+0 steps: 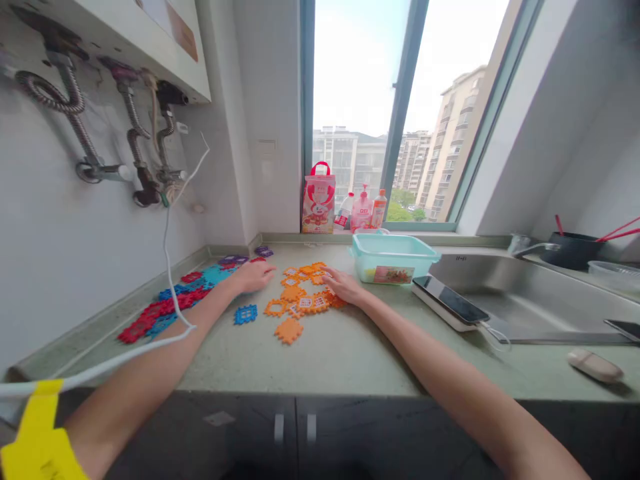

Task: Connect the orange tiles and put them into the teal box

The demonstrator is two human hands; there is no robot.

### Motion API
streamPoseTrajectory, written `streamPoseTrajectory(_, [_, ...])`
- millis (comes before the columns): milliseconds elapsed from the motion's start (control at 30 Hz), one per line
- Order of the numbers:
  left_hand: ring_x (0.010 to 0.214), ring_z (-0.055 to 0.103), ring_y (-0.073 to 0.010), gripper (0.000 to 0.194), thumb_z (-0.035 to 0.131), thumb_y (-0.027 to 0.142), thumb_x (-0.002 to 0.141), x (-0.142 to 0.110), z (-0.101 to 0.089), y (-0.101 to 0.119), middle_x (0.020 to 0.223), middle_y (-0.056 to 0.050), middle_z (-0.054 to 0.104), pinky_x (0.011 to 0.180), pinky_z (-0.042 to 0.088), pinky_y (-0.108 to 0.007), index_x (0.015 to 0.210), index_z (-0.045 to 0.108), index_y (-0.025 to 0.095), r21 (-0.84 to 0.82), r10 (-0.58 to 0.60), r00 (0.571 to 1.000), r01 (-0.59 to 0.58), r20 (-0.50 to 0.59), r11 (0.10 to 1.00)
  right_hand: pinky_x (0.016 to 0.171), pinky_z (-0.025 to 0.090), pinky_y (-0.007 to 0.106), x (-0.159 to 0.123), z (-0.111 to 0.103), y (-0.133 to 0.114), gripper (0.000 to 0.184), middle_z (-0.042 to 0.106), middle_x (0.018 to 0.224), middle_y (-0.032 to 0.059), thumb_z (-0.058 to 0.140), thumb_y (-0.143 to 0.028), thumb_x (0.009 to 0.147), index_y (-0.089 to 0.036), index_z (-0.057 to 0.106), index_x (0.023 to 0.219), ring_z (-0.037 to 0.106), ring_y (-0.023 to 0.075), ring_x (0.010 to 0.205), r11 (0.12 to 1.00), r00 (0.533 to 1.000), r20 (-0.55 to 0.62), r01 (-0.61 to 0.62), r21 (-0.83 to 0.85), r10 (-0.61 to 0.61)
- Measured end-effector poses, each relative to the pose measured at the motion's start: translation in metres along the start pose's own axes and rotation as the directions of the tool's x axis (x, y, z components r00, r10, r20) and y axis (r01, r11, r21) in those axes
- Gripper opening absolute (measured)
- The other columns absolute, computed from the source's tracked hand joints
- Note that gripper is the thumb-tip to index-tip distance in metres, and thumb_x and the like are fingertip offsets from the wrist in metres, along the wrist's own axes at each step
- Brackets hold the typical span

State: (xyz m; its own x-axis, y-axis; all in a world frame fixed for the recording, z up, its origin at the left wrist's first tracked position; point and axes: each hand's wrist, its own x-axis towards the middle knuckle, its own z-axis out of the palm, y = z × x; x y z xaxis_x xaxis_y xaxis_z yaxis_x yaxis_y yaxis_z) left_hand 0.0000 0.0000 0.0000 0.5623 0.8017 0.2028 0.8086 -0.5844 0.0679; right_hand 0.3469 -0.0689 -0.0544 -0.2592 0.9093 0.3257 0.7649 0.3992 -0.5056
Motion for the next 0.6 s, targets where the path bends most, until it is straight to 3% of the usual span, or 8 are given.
streamPoseTrajectory(100, [0.139,0.060,-0.0348,0.058,0.044,0.052,0.102,-0.001,0.010,-0.009,0.154,-0.017,0.062,0.115,0.047,-0.046,0.143,0.069,0.020,0.098,-0.059,0.992,0.048,0.113,0.994,0.122,0.044,0.045,0.000,-0.004,0.005,0.047,0.068,0.150,0.0112,0.044,-0.040,0.110,-0.019,0.069,0.144,0.064,0.0284,0.138,1.000,0.999,0.044,0.020,0.004,-0.021])
streamPoseTrajectory(167, [0.133,0.064,-0.0355,0.056,0.045,0.054,0.102,0.001,0.009,-0.008,0.146,-0.018,0.068,0.110,0.050,-0.045,0.135,0.074,0.020,0.137,-0.096,0.989,0.080,0.115,0.987,0.119,0.047,0.043,-0.002,-0.007,0.008,0.045,0.072,0.145,0.0094,0.044,-0.040,0.110,-0.021,0.072,0.139,0.068,0.0273,0.132,0.999,0.998,0.057,0.028,0.030,-0.029])
streamPoseTrajectory(267, [0.118,0.070,-0.0333,0.051,0.052,0.059,0.098,0.003,-0.002,0.001,0.126,-0.017,0.078,0.100,0.052,-0.038,0.116,0.081,0.022,0.125,-0.054,0.995,0.043,0.088,0.991,0.118,0.049,0.044,-0.004,-0.008,0.012,0.043,0.074,0.141,0.0083,0.045,-0.039,0.109,-0.022,0.073,0.136,0.070,0.0266,0.128,0.998,1.000,0.007,0.003,0.064,-0.004])
streamPoseTrajectory(333, [0.106,0.073,-0.0293,0.052,0.056,0.065,0.095,0.000,-0.012,0.011,0.115,-0.013,0.080,0.089,0.053,-0.033,0.109,0.082,0.022,0.010,0.010,0.992,-0.012,0.127,1.000,0.116,0.050,0.046,-0.006,-0.007,0.013,0.042,0.076,0.137,0.0095,0.044,-0.037,0.109,-0.020,0.074,0.134,0.072,0.0270,0.125,0.998,0.999,-0.048,-0.014,0.063,0.017])
streamPoseTrajectory(400, [0.095,0.074,-0.0250,0.052,0.063,0.070,0.090,-0.006,-0.023,0.022,0.107,-0.008,0.082,0.077,0.053,-0.028,0.105,0.081,0.023,-0.153,0.077,0.968,-0.040,0.240,0.987,0.113,0.052,0.047,-0.010,-0.007,0.014,0.042,0.078,0.131,0.0107,0.044,-0.033,0.108,-0.019,0.076,0.131,0.073,0.0275,0.120,0.998,0.996,-0.086,-0.018,0.056,0.022])
streamPoseTrajectory(500, [0.088,0.074,-0.0228,0.055,0.084,0.070,0.070,-0.015,-0.033,0.039,0.103,-0.003,0.082,0.067,0.051,-0.026,0.103,0.080,0.025,-0.284,0.156,0.890,-0.031,0.428,0.958,0.112,0.053,0.046,-0.015,-0.012,0.015,0.042,0.078,0.132,0.0095,0.046,-0.023,0.104,-0.021,0.076,0.132,0.073,0.0262,0.121,0.998,0.991,-0.130,-0.008,0.055,0.015])
streamPoseTrajectory(600, [0.082,0.073,-0.0217,0.062,0.096,0.060,0.052,-0.021,-0.034,0.049,0.099,-0.001,0.081,0.062,0.049,-0.025,0.102,0.080,0.026,-0.297,0.181,0.855,-0.033,0.486,0.954,0.109,0.055,0.043,-0.020,-0.019,0.020,0.049,0.079,0.129,0.0096,0.047,-0.013,0.098,-0.021,0.073,0.139,0.074,0.0245,0.116,1.000,0.994,-0.109,-0.015,0.023,0.017])
